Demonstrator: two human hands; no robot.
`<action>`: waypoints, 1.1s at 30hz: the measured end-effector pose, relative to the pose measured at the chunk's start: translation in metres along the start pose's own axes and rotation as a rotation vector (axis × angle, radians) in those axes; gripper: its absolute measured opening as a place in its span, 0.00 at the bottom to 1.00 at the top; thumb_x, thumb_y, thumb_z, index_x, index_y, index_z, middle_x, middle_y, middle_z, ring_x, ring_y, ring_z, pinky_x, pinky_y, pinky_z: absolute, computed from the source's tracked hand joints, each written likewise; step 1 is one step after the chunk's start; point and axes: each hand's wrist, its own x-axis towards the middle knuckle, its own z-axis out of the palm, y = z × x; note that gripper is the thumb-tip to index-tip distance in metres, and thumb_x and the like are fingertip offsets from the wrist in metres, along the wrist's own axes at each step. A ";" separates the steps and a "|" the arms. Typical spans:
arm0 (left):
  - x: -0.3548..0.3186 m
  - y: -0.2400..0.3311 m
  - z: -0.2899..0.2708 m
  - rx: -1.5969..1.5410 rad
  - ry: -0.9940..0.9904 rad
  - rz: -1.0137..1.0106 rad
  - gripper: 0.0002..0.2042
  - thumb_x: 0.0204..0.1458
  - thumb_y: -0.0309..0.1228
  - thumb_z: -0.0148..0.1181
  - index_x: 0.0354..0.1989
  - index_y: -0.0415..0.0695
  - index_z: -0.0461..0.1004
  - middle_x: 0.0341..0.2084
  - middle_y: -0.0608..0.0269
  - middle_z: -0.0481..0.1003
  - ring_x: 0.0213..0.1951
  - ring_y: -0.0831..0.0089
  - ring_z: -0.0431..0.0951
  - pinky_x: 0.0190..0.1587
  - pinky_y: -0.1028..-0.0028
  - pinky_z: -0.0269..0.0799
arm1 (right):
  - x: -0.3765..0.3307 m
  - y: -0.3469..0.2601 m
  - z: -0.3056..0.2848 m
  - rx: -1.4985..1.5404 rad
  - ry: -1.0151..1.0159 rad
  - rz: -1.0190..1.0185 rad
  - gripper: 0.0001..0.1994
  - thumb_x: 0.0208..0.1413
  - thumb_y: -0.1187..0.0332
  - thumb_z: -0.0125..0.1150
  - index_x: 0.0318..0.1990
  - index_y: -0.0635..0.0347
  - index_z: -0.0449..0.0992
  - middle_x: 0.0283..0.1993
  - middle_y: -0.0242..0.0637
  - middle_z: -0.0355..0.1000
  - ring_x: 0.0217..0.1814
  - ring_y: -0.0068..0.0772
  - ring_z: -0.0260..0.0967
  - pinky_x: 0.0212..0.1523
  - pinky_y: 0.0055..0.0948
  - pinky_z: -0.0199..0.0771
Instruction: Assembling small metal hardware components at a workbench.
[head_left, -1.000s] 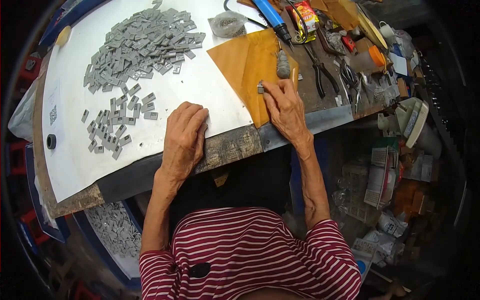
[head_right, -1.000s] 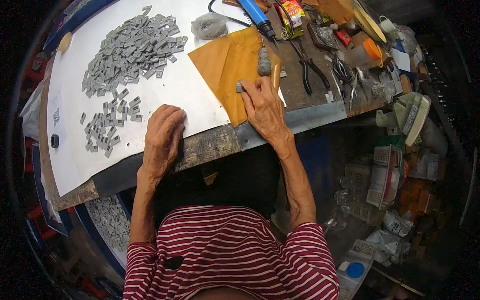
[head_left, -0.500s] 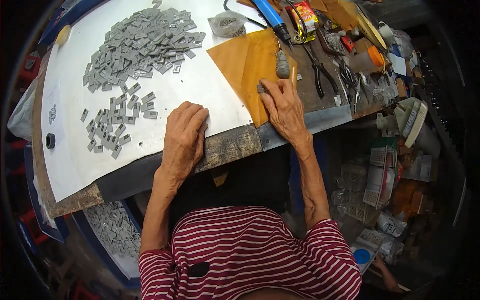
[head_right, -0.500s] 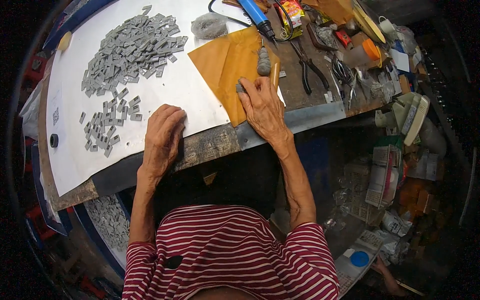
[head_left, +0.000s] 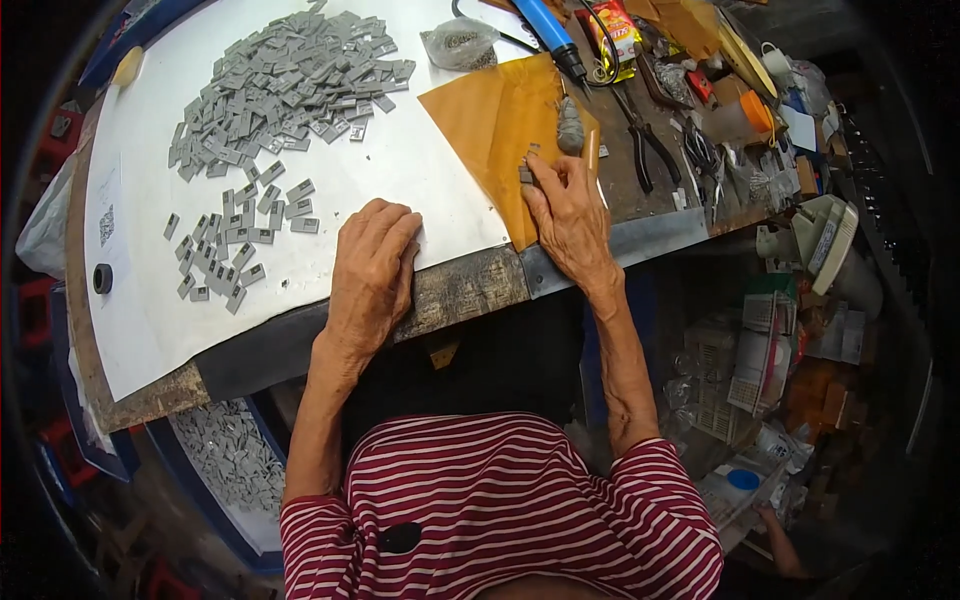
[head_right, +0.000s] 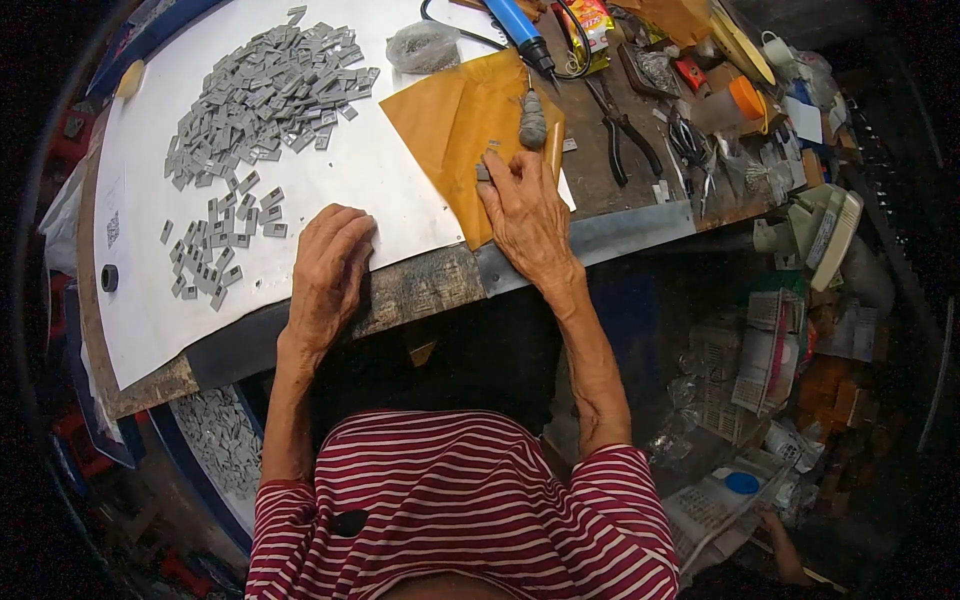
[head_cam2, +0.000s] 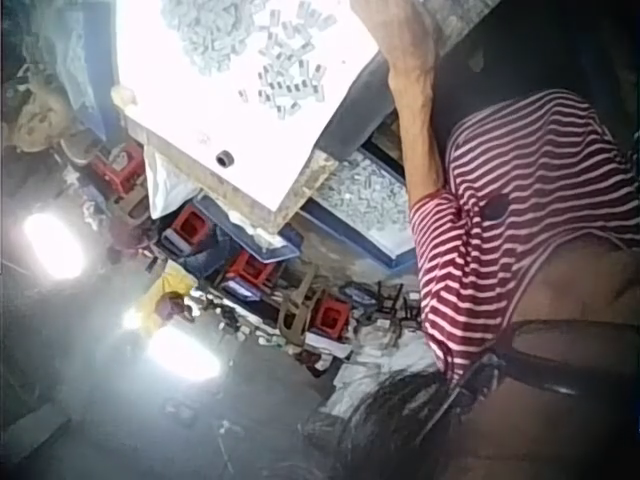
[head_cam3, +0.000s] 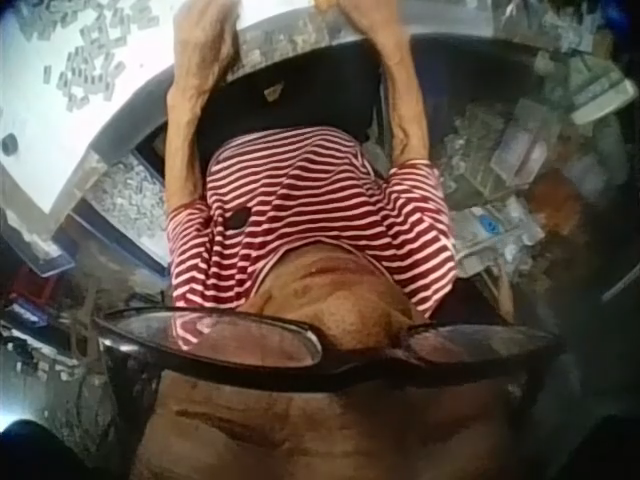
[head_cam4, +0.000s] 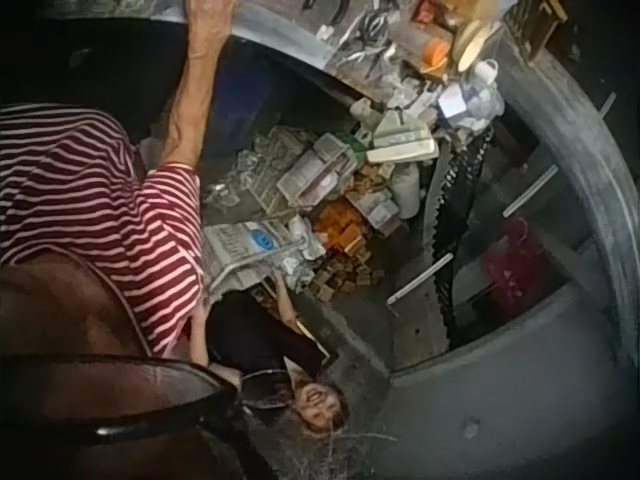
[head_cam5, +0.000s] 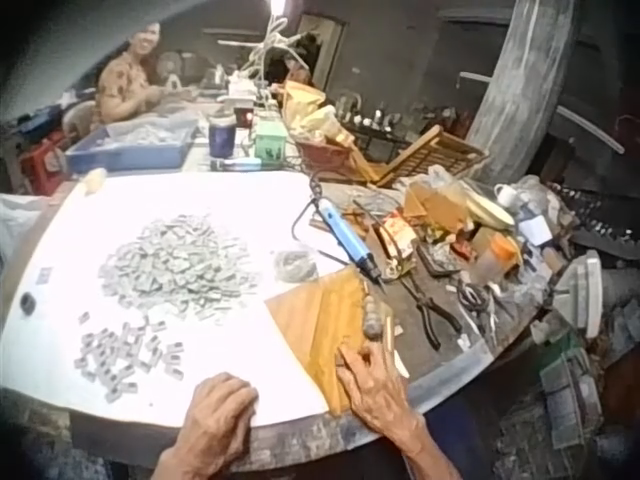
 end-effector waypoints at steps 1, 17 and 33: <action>0.000 0.001 0.000 0.001 -0.002 -0.002 0.12 0.42 0.15 0.55 0.37 0.34 0.69 0.35 0.53 0.70 0.43 0.57 0.69 0.47 0.64 0.63 | 0.000 -0.003 0.000 -0.009 0.002 0.012 0.16 0.50 0.68 0.57 0.48 0.60 0.69 0.38 0.43 0.60 0.40 0.43 0.63 0.36 0.37 0.69; -0.001 0.000 0.000 0.001 -0.007 -0.009 0.12 0.41 0.15 0.56 0.38 0.34 0.69 0.35 0.53 0.70 0.43 0.57 0.69 0.47 0.64 0.64 | -0.003 -0.005 0.002 0.020 0.037 0.094 0.16 0.53 0.68 0.55 0.47 0.66 0.68 0.41 0.50 0.62 0.43 0.50 0.64 0.43 0.39 0.65; 0.000 0.001 0.000 0.031 -0.009 -0.008 0.12 0.41 0.15 0.56 0.38 0.34 0.69 0.35 0.53 0.70 0.44 0.57 0.69 0.47 0.64 0.64 | -0.006 0.000 0.004 -0.032 0.077 0.081 0.17 0.51 0.66 0.57 0.47 0.65 0.68 0.40 0.46 0.59 0.43 0.47 0.62 0.39 0.39 0.68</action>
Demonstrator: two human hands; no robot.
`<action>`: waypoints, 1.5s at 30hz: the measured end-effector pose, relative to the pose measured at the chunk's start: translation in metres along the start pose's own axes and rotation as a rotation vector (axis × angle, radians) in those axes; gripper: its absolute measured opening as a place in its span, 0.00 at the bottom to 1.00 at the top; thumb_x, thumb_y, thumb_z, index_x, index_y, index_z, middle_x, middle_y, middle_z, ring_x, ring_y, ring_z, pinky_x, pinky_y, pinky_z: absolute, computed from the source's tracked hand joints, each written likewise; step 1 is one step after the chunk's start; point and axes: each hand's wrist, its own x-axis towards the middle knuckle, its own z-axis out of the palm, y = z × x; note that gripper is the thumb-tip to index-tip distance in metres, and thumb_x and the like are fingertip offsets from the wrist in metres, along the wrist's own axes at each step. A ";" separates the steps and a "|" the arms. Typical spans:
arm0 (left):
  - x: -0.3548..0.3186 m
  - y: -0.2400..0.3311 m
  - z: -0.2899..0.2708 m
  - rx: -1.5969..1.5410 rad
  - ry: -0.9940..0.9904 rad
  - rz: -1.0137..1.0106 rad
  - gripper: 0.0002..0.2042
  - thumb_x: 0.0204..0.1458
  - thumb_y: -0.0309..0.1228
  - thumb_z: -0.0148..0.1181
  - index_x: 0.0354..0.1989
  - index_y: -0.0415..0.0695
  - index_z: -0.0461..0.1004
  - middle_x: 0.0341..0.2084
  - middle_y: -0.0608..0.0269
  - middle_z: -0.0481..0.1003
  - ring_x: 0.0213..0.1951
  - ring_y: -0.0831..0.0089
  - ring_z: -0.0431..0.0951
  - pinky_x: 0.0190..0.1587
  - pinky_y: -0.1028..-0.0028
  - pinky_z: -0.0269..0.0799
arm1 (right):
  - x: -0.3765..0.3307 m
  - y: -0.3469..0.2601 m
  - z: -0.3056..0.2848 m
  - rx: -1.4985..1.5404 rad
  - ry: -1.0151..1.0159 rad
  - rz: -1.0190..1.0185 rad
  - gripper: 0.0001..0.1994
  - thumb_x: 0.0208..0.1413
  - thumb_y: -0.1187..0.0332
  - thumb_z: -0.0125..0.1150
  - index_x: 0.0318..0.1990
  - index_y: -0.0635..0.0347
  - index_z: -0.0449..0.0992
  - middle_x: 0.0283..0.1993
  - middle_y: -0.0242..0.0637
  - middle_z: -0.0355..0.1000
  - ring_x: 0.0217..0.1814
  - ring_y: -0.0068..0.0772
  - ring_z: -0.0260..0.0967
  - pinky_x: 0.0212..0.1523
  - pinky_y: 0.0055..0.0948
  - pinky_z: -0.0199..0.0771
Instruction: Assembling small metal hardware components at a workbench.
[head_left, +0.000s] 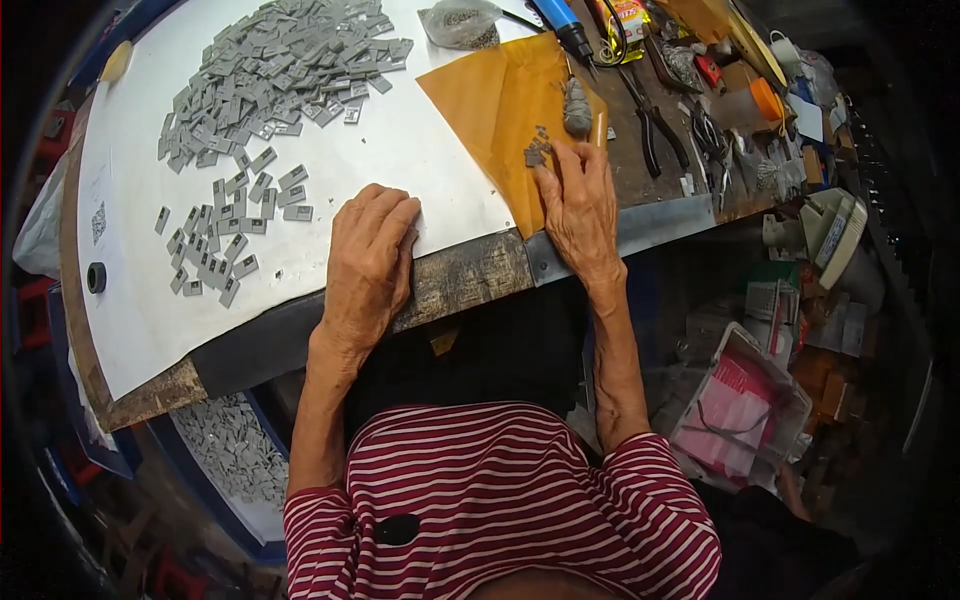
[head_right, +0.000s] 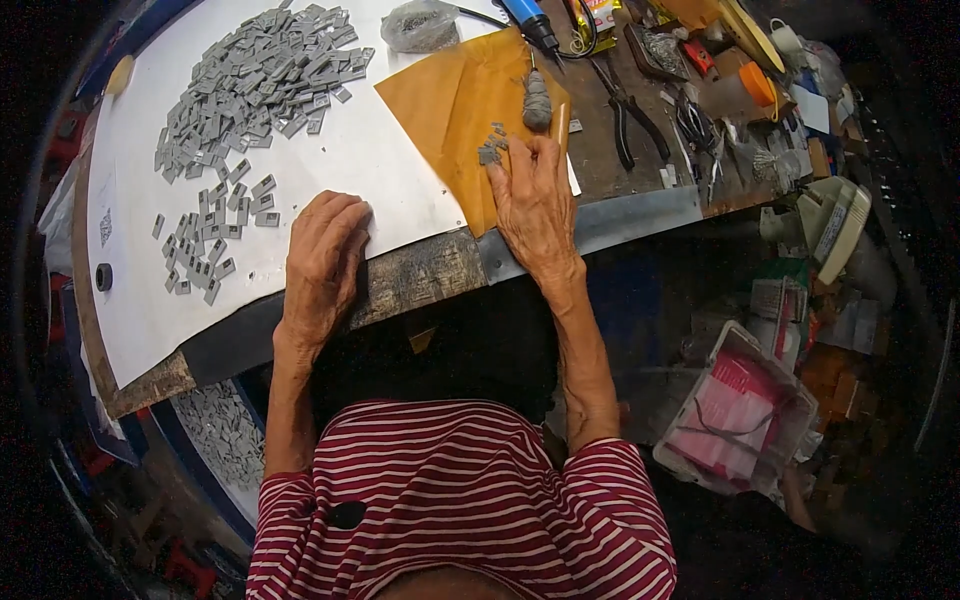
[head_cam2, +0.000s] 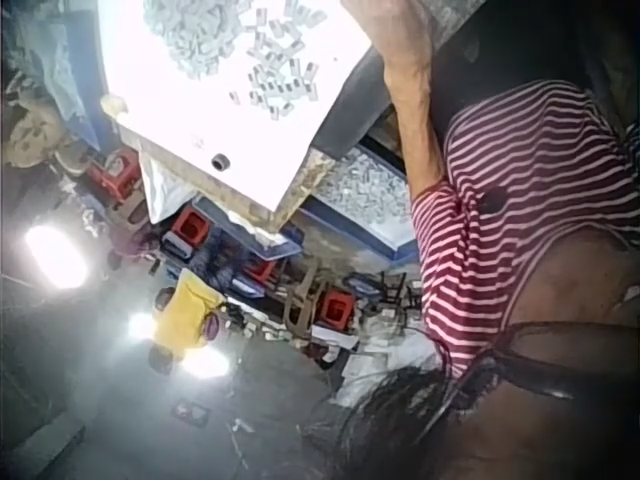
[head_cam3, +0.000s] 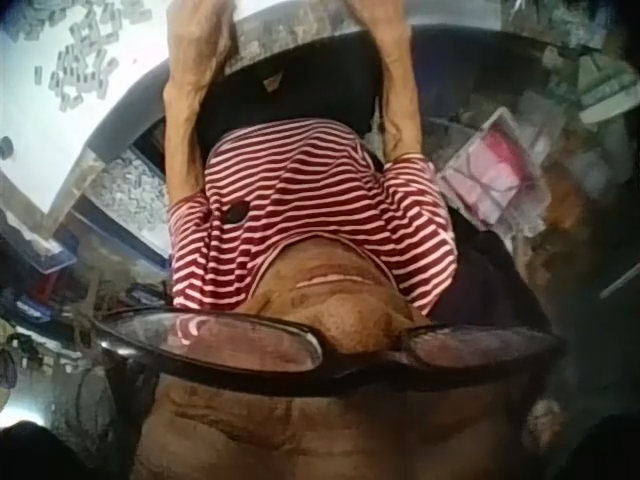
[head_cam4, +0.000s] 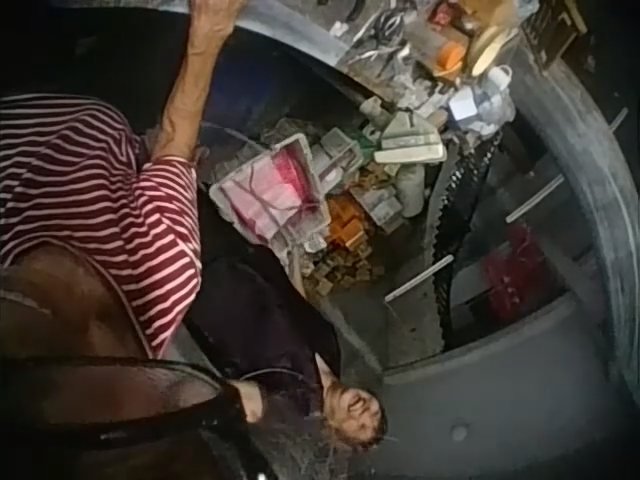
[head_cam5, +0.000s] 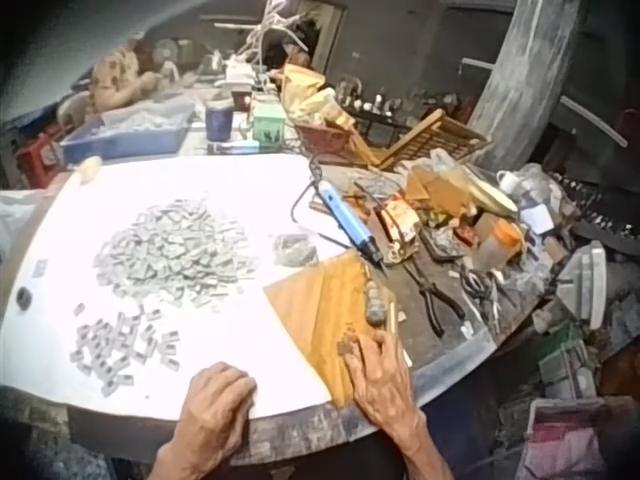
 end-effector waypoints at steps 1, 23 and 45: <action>0.000 -0.001 0.001 0.003 0.000 0.000 0.13 0.42 0.15 0.56 0.38 0.34 0.69 0.36 0.53 0.70 0.44 0.57 0.69 0.47 0.63 0.64 | 0.002 -0.003 -0.001 0.012 -0.020 0.002 0.17 0.51 0.67 0.57 0.47 0.65 0.68 0.40 0.46 0.59 0.43 0.47 0.62 0.40 0.39 0.68; -0.003 0.000 0.000 0.001 -0.010 -0.006 0.13 0.41 0.15 0.56 0.38 0.34 0.69 0.37 0.52 0.70 0.45 0.56 0.69 0.48 0.64 0.64 | -0.010 0.000 -0.004 0.092 0.030 -0.016 0.17 0.51 0.70 0.57 0.49 0.66 0.68 0.40 0.48 0.59 0.41 0.46 0.61 0.42 0.37 0.65; -0.060 0.072 -0.066 -0.502 -0.038 -0.316 0.14 0.36 0.13 0.56 0.35 0.34 0.75 0.27 0.51 0.74 0.34 0.59 0.76 0.41 0.68 0.69 | -0.020 -0.003 -0.006 0.123 0.010 0.093 0.14 0.51 0.71 0.56 0.46 0.63 0.71 0.42 0.45 0.60 0.42 0.44 0.61 0.44 0.39 0.64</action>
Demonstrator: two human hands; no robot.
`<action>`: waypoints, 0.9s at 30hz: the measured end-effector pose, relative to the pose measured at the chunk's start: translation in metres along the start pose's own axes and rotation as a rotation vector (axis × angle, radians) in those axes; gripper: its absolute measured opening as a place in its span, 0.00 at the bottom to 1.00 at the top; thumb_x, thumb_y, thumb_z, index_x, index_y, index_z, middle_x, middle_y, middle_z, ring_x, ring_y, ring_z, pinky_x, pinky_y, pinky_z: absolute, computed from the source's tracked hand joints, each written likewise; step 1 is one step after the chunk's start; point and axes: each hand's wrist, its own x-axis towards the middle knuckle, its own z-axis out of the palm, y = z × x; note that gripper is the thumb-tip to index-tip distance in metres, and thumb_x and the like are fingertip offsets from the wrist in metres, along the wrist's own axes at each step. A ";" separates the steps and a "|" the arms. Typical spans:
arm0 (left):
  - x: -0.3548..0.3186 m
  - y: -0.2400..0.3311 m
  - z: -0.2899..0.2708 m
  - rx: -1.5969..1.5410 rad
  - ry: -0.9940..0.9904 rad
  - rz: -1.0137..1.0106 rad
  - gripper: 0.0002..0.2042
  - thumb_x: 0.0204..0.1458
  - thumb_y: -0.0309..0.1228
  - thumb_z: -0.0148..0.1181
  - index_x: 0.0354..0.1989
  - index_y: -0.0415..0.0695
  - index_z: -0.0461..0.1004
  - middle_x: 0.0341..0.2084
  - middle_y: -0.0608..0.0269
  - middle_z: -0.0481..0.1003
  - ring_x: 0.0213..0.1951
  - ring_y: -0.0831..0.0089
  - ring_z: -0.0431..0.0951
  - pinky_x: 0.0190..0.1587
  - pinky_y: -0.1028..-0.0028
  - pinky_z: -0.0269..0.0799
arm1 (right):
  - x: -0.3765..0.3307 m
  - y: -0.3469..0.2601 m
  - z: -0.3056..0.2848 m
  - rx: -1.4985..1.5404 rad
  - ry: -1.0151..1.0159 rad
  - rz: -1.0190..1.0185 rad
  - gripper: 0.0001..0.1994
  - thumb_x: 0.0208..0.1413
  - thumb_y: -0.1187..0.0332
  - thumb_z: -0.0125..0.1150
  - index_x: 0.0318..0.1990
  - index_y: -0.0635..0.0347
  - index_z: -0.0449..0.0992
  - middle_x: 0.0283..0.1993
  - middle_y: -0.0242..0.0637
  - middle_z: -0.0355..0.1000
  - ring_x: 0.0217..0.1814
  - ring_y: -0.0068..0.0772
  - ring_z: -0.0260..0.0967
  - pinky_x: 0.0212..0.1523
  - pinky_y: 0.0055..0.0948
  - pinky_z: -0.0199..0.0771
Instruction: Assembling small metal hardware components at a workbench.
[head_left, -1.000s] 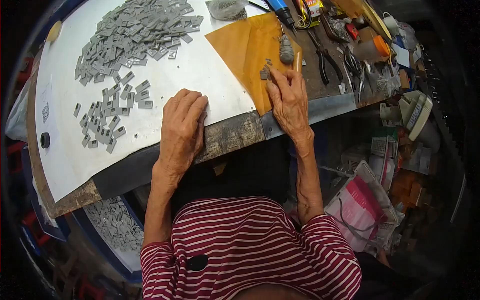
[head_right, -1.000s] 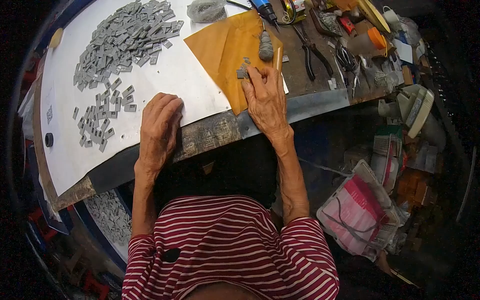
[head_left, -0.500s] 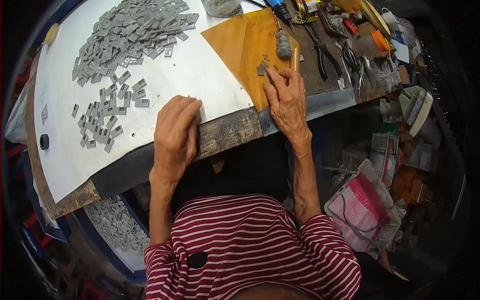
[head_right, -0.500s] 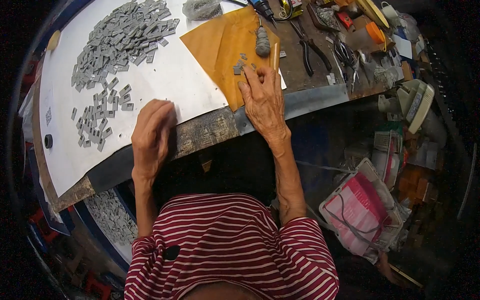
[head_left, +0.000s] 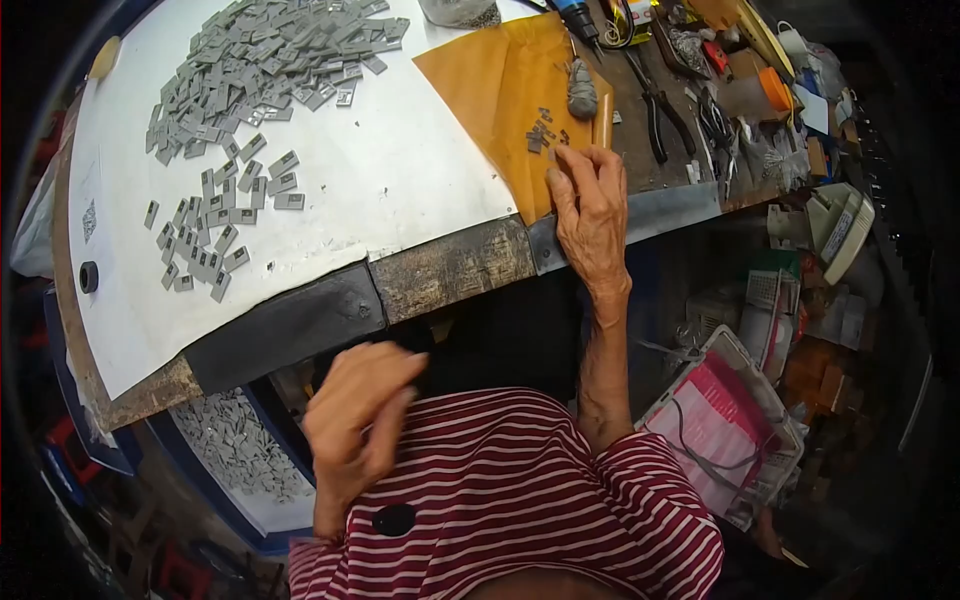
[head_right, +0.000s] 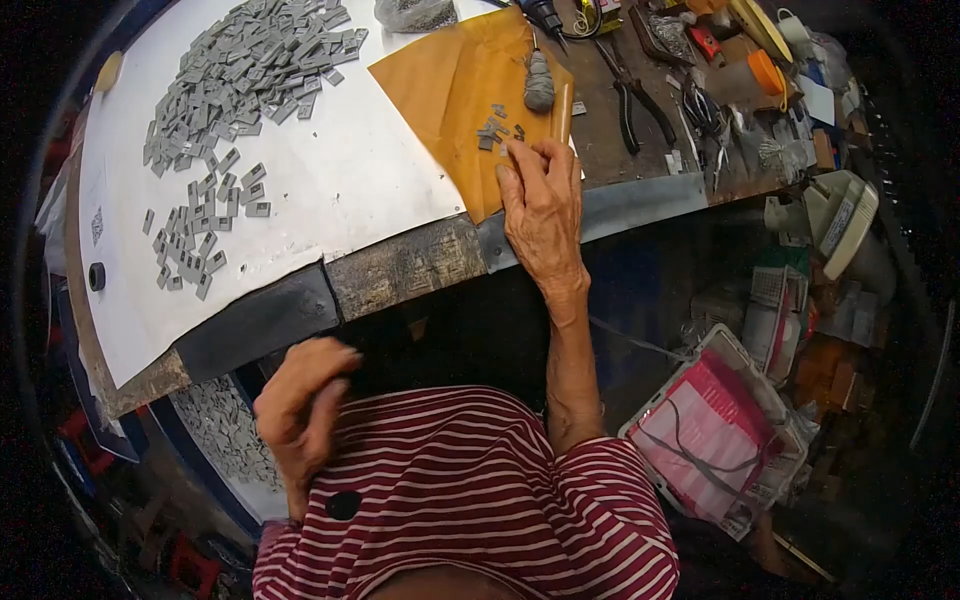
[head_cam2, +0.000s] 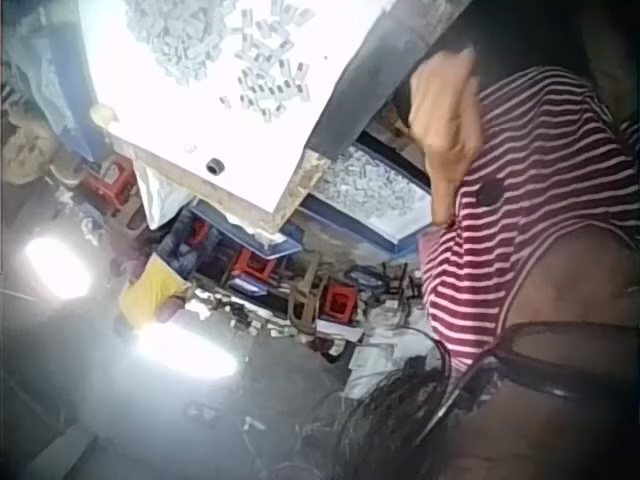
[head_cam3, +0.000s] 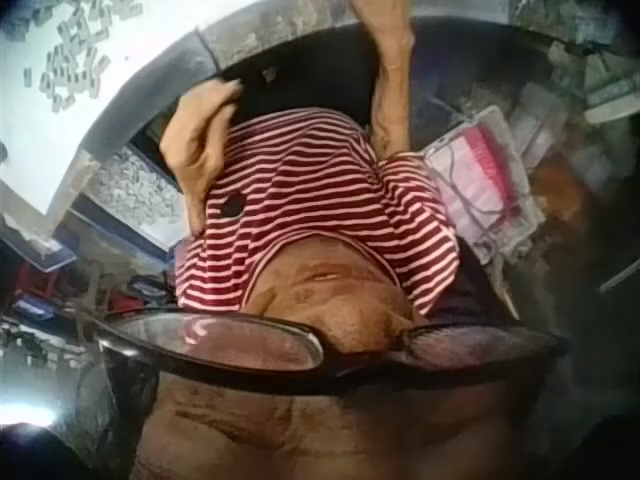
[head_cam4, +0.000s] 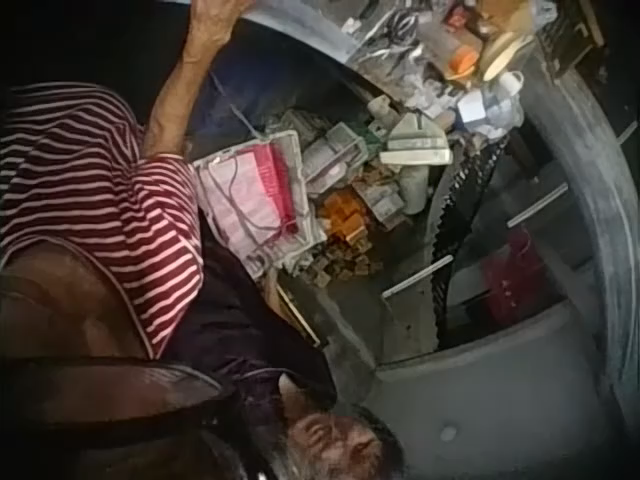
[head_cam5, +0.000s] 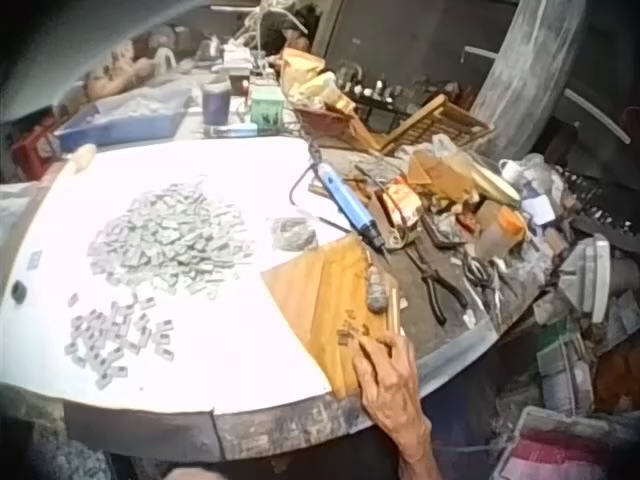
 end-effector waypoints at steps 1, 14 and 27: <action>0.012 -0.004 0.010 -0.050 -0.036 0.131 0.15 0.35 0.13 0.56 0.36 0.34 0.75 0.26 0.53 0.74 0.32 0.60 0.76 0.38 0.67 0.70 | 0.000 0.003 0.000 0.002 0.015 -0.001 0.14 0.51 0.71 0.56 0.46 0.62 0.71 0.41 0.45 0.61 0.42 0.44 0.61 0.43 0.38 0.64; 0.019 -0.017 0.052 -0.265 -0.509 0.170 0.15 0.43 0.21 0.58 0.43 0.37 0.71 0.28 0.56 0.72 0.34 0.60 0.74 0.39 0.66 0.69 | 0.001 -0.010 0.001 0.007 -0.012 0.019 0.15 0.49 0.72 0.58 0.46 0.61 0.70 0.42 0.46 0.61 0.42 0.44 0.61 0.43 0.38 0.65; 0.025 -0.029 0.057 -0.158 -0.520 0.198 0.21 0.39 0.16 0.57 0.46 0.39 0.69 0.30 0.56 0.72 0.35 0.62 0.73 0.41 0.66 0.68 | 0.007 -0.011 0.004 -0.013 -0.077 0.024 0.16 0.50 0.68 0.58 0.48 0.56 0.72 0.44 0.46 0.61 0.44 0.45 0.60 0.44 0.38 0.64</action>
